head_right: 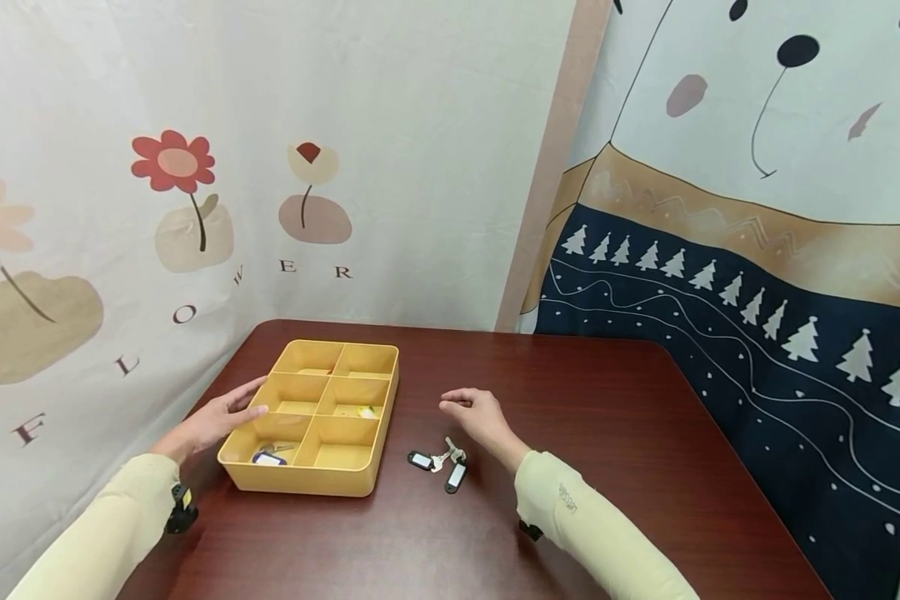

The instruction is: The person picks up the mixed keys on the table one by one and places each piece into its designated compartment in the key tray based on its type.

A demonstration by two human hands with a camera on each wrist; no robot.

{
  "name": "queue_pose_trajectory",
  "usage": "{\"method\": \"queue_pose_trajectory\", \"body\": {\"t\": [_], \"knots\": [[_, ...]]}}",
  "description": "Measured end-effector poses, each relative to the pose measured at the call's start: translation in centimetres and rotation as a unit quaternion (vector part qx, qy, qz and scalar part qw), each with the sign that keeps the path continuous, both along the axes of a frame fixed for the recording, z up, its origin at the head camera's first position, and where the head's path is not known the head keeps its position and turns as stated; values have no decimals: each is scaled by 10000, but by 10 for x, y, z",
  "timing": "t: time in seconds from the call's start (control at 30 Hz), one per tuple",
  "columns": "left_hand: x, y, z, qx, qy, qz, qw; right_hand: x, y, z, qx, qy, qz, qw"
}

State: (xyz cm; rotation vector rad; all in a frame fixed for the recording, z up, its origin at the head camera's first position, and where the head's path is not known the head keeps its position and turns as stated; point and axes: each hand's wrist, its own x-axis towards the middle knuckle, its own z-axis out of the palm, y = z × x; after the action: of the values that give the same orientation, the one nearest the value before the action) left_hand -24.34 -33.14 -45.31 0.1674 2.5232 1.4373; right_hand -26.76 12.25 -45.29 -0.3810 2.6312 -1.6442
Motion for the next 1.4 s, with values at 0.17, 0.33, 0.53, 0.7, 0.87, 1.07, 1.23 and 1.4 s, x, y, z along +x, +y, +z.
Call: {"method": "queue_pose_trajectory", "body": {"t": [0.17,0.33,0.53,0.7,0.87,1.07,1.23,1.4], "knots": [[-1,-1,-2,-33,-42,24,10000,8,13,-6,-10,104,-206,9997],[0,-2,-3,-120,-94,101,9998,19,22,-17,197,343,-497,9980],[1,-2,-4,-168,-21,32,9999,35,26,-30,397,556,-646,9956],[0,-2,-4,-139,-2,18,9999,44,28,-38,499,651,-900,9926],[-1,-2,-4,-141,-35,29,9999,50,28,-47,840,870,-1096,9866],[-4,-2,-3,-158,-70,64,9998,56,24,-54,1274,1191,-1122,9783],[-4,-1,-2,-123,-13,8,9999,57,22,-55,1594,1170,-1208,9728],[-3,0,-2,-86,-8,14,10000,55,20,-55,1751,1231,-1242,9689]]}}
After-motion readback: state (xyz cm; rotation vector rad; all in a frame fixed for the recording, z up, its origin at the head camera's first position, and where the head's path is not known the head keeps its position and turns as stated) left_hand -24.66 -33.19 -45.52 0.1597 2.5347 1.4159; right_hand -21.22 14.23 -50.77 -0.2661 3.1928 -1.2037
